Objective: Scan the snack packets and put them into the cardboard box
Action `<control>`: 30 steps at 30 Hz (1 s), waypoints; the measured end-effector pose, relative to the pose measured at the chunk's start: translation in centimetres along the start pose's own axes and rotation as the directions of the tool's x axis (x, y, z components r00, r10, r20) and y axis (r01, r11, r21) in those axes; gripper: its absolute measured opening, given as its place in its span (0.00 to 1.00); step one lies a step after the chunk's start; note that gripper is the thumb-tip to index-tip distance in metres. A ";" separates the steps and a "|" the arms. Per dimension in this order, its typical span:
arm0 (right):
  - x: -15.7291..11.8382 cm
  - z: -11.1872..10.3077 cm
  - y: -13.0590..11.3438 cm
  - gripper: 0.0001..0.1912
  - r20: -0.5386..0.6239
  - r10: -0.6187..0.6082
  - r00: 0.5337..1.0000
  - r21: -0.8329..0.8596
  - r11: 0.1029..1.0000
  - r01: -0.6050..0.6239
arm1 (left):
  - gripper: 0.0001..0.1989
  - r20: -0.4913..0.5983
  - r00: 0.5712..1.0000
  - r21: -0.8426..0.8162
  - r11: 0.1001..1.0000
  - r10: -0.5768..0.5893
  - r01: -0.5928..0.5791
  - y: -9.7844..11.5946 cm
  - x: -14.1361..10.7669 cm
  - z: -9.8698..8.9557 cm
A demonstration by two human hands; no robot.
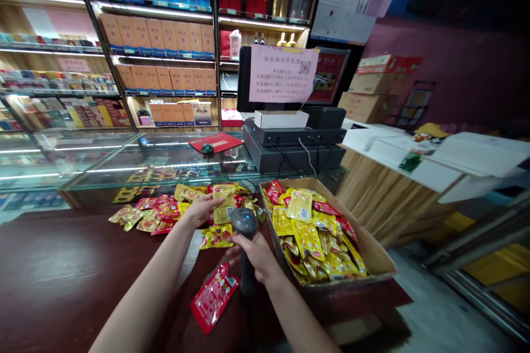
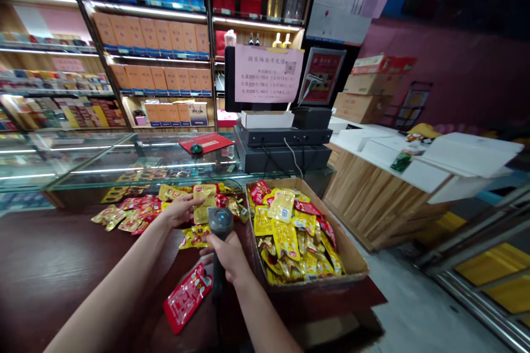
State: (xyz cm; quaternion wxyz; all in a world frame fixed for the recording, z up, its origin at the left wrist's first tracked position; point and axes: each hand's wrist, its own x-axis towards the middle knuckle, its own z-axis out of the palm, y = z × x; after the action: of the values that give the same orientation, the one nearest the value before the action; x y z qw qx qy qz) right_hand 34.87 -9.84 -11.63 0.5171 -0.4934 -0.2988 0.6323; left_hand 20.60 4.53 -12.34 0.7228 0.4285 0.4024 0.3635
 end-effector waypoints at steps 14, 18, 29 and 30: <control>0.0 1.2 1.0 0.08 -0.008 0.016 1.000 -0.166 0.986 -0.017 | 0.19 -0.031 0.999 -0.022 0.999 -0.035 0.034 -0.6 -0.1 0.1; -0.2 1.4 0.8 0.08 -0.006 0.016 1.000 -0.164 0.986 -0.017 | 0.19 -0.044 0.999 -0.022 0.999 -0.026 0.025 -0.3 -0.3 0.3; -2.2 -1.2 -4.0 0.16 -0.137 -0.159 0.978 0.182 0.966 0.183 | 0.20 0.190 0.978 0.002 0.996 -0.083 0.085 1.6 -3.7 4.5; -2.3 -1.9 -4.7 0.16 -0.128 -0.128 0.984 0.215 0.965 0.153 | 0.19 0.228 0.967 -0.009 0.993 -0.115 0.120 2.1 -4.0 5.2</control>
State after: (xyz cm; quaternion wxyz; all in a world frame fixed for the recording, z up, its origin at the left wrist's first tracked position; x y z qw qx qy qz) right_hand 38.27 -10.87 -7.33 0.6291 -0.4445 -0.2304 0.5947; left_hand 23.22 0.10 -7.77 0.7890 0.4345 0.3377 0.2732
